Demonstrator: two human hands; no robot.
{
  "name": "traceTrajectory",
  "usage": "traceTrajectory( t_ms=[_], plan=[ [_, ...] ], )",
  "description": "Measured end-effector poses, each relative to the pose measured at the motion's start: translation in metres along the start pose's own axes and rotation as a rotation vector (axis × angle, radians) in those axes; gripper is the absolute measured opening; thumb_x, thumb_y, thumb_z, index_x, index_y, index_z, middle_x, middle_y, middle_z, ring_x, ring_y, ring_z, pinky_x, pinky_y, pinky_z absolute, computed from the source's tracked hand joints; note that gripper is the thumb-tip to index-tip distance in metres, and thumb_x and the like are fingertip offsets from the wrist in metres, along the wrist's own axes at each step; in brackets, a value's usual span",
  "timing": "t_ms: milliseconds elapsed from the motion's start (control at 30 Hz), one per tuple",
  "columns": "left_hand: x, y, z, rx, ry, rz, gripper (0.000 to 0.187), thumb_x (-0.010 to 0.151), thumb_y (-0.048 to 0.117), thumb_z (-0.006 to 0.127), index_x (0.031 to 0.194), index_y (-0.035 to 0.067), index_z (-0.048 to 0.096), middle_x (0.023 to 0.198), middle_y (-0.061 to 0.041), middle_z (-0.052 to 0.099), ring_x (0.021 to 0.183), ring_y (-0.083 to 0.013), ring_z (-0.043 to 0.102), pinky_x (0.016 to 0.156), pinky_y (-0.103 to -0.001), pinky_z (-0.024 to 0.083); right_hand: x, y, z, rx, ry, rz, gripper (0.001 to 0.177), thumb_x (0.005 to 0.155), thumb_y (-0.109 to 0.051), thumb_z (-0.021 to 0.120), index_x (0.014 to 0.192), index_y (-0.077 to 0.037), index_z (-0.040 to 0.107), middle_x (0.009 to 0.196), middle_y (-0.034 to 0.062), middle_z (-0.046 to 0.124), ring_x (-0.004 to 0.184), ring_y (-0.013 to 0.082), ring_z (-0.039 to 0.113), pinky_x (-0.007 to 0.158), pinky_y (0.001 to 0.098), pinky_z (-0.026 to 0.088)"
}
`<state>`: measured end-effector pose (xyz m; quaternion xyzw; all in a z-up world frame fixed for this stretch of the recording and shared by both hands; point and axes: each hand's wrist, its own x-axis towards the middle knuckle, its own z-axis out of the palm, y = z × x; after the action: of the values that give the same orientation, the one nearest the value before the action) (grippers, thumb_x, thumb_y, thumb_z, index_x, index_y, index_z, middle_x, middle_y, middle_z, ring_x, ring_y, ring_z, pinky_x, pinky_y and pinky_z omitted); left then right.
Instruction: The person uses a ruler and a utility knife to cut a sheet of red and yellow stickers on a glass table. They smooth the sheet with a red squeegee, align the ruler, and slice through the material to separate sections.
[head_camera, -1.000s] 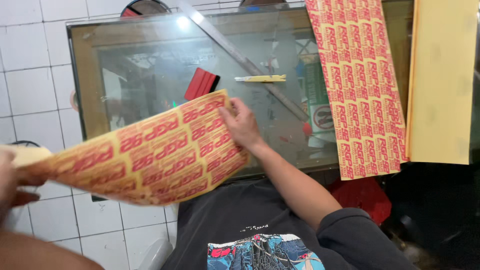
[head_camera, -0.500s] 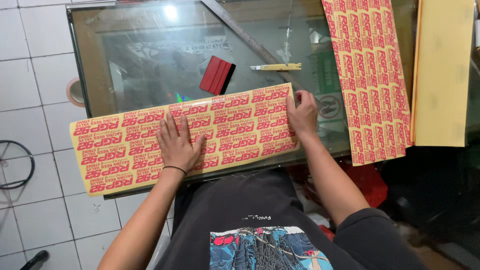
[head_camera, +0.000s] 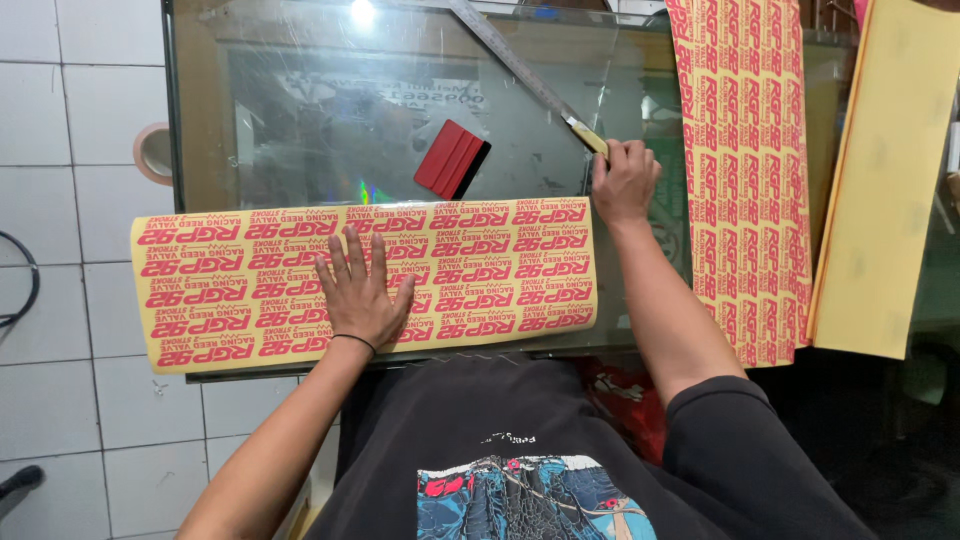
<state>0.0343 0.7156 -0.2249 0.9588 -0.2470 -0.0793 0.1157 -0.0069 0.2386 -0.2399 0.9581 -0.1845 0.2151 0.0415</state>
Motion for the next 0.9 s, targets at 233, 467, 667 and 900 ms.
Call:
traceTrajectory(
  t_ms=[233, 467, 667, 900],
  plan=[
    [0.001, 0.003, 0.0, -0.017, 0.123, 0.011, 0.086, 0.098, 0.07, 0.039, 0.165, 0.017, 0.028, 0.173, -0.021, 0.015, 0.158, -0.0458, 0.006, 0.123, -0.067, 0.004, 0.003, -0.005, -0.009, -0.052, 0.024, 0.106, 0.046, 0.081, -0.036, 0.082, 0.12, -0.02, 0.064, 0.112, 0.0014, 0.049, 0.103, 0.0281, 0.054, 0.085, 0.0463, 0.041],
    [0.013, 0.013, -0.016, -0.099, 0.319, -0.024, 0.071, 0.1, 0.056, 0.057, 0.151, 0.007, 0.05, 0.163, -0.024, 0.033, 0.151, -0.0512, 0.025, 0.119, -0.071, 0.02, 0.064, -0.205, -0.051, 0.403, -0.396, -0.311, 0.074, 0.088, -0.046, 0.081, 0.15, -0.021, 0.049, 0.158, 0.0207, 0.034, 0.143, 0.0438, 0.035, 0.111, 0.0629, 0.039],
    [0.002, -0.078, -0.074, -0.16, 0.364, -0.359, 0.071, 0.098, 0.04, 0.062, 0.155, 0.005, 0.036, 0.159, -0.029, 0.037, 0.149, -0.0471, 0.028, 0.12, -0.066, 0.02, 0.084, -0.228, -0.048, 0.318, -0.837, 0.152, 0.118, 0.065, -0.073, 0.089, 0.154, -0.015, 0.037, 0.142, 0.0142, 0.039, 0.132, 0.0356, 0.042, 0.105, 0.0485, 0.038],
    [-0.031, -0.222, -0.085, -0.291, 0.385, -0.736, 0.07, 0.108, 0.044, 0.062, 0.151, -0.005, 0.037, 0.143, -0.028, 0.049, 0.131, -0.0482, 0.046, 0.106, -0.059, 0.032, 0.029, -0.138, -0.085, 1.192, -0.3, 0.628, 0.019, 0.087, -0.013, 0.046, 0.085, -0.011, 0.065, 0.074, -0.0029, 0.054, 0.07, 0.0115, 0.049, 0.061, 0.029, 0.04]
  ],
)
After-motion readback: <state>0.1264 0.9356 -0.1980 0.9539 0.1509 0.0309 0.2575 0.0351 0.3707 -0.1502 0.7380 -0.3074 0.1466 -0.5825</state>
